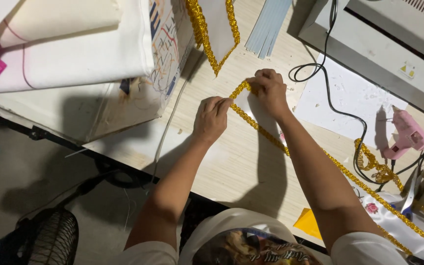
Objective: The person applies a gold glitter trim to a white satin sash using a hot glue gun. They press the trim along the edges of the sash, which features printed text and floral designs. The person uses scissors to cut the trim to the correct length and trims the sash edges. They repeat the process on both sides of the sash, ensuring the trim is securely attached.
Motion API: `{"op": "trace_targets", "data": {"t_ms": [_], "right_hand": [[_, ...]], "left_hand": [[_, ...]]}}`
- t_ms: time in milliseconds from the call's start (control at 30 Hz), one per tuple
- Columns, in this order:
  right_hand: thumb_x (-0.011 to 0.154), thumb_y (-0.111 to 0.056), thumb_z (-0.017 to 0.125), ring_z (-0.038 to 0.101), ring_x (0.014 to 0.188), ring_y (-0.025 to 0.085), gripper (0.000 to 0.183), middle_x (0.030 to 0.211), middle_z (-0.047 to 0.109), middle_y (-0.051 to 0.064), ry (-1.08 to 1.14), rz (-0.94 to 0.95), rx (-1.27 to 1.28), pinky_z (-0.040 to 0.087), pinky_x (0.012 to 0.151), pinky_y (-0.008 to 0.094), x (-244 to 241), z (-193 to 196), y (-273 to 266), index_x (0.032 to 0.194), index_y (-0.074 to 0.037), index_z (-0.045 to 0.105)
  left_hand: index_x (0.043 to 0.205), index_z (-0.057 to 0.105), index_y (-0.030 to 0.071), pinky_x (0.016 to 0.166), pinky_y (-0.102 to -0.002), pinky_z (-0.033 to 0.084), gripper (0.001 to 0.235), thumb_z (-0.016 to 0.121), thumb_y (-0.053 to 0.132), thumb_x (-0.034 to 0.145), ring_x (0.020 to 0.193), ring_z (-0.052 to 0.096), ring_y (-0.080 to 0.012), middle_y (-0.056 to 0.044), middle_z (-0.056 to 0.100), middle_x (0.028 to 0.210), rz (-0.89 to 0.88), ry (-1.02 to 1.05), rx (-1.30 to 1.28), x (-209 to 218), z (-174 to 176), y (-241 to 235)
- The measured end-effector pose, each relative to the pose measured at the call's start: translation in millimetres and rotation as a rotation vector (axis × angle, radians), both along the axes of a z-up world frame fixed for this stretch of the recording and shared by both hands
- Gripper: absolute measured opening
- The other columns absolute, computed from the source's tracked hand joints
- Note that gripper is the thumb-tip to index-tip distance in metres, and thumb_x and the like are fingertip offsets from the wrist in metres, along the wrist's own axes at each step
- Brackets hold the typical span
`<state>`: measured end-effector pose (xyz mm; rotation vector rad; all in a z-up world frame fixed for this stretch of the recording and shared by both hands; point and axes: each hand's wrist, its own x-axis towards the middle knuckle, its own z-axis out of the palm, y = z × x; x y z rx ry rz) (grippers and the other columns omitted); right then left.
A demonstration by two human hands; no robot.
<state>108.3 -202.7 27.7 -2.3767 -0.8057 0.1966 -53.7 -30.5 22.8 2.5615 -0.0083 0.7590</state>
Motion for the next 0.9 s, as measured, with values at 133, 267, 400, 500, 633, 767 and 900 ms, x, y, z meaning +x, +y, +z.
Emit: {"op": "trace_targets", "data": {"t_ms": [133, 267, 400, 500, 633, 767, 900], "right_hand": [[0.095, 0.002, 0.054, 0.057, 0.124, 0.024, 0.036, 0.126, 0.062, 0.008, 0.298, -0.015, 0.142, 0.049, 0.112, 0.039, 8.3, 8.4, 0.4, 0.115, -0.017, 0.077], [0.093, -0.018, 0.071, 0.059, 0.113, 0.023, 0.018, 0.124, 0.063, 0.004, 0.095, 0.011, -0.186, 0.048, 0.096, 0.041, -14.1, 46.3, 23.0, 0.110, -0.022, 0.078], [0.087, -0.012, 0.077, 0.059, 0.108, 0.027, 0.019, 0.118, 0.068, 0.008, -0.175, 0.022, -0.215, 0.045, 0.086, 0.051, -22.6, 43.4, 22.8, 0.103, -0.020, 0.083], [0.094, -0.004, 0.068, 0.062, 0.111, 0.020, 0.022, 0.118, 0.069, 0.006, 0.158, -0.006, 0.064, 0.056, 0.098, 0.040, 6.2, -20.7, 0.7, 0.107, -0.016, 0.081], [0.100, -0.019, 0.068, 0.071, 0.105, 0.016, 0.014, 0.114, 0.073, 0.003, 0.551, -0.167, 0.055, 0.060, 0.102, 0.037, 13.1, 3.0, 5.5, 0.112, -0.013, 0.072], [0.087, -0.020, 0.080, 0.067, 0.100, 0.020, 0.026, 0.110, 0.071, 0.009, -0.001, -0.012, -0.197, 0.057, 0.088, 0.041, 5.7, 31.9, 19.2, 0.108, -0.008, 0.069], [0.060, -0.028, 0.088, 0.064, 0.093, 0.027, 0.047, 0.113, 0.069, 0.016, -0.570, 0.106, -0.108, 0.055, 0.074, 0.049, -4.8, 68.0, 27.9, 0.099, -0.009, 0.069]], "left_hand": [[0.122, 0.067, 0.009, 0.097, -0.040, 0.051, 0.026, 0.068, 0.002, 0.097, 0.110, 0.062, -0.0244, -0.007, 0.071, 0.112, 0.025, 0.017, -0.102, -0.3, -6.0, -2.2], [0.130, 0.061, 0.010, 0.098, -0.040, 0.053, 0.033, 0.066, 0.001, 0.098, 0.109, 0.063, -0.0282, -0.009, 0.068, 0.115, 0.045, 0.022, -0.151, 0.5, -17.7, -0.3], [0.139, 0.049, 0.004, 0.087, -0.030, 0.058, 0.040, 0.057, -0.002, 0.101, 0.101, 0.066, -0.0200, -0.014, 0.061, 0.119, 0.153, -0.085, -0.487, -1.4, -32.3, 1.4], [0.142, 0.045, 0.001, 0.078, -0.026, 0.054, 0.039, 0.055, -0.001, 0.104, 0.088, 0.060, -0.0136, -0.008, 0.060, 0.107, 0.128, -0.140, -0.831, 2.3, -57.3, -2.3], [0.135, 0.053, 0.000, 0.072, -0.025, 0.051, 0.035, 0.064, 0.005, 0.102, 0.080, 0.055, -0.0123, -0.005, 0.058, 0.091, 0.153, -0.013, -0.884, 1.4, -63.2, -1.4], [0.106, 0.062, 0.004, 0.070, -0.028, 0.048, 0.016, 0.076, 0.008, 0.098, 0.077, 0.055, -0.0146, -0.002, 0.060, 0.086, 0.239, -0.070, -0.788, 0.7, -42.7, 2.3], [0.077, 0.056, 0.005, 0.067, -0.032, 0.048, 0.028, 0.083, 0.009, 0.087, 0.081, 0.055, -0.0230, -0.011, 0.059, 0.090, 0.258, -0.159, -0.530, 6.9, -8.3, -9.3]]}}
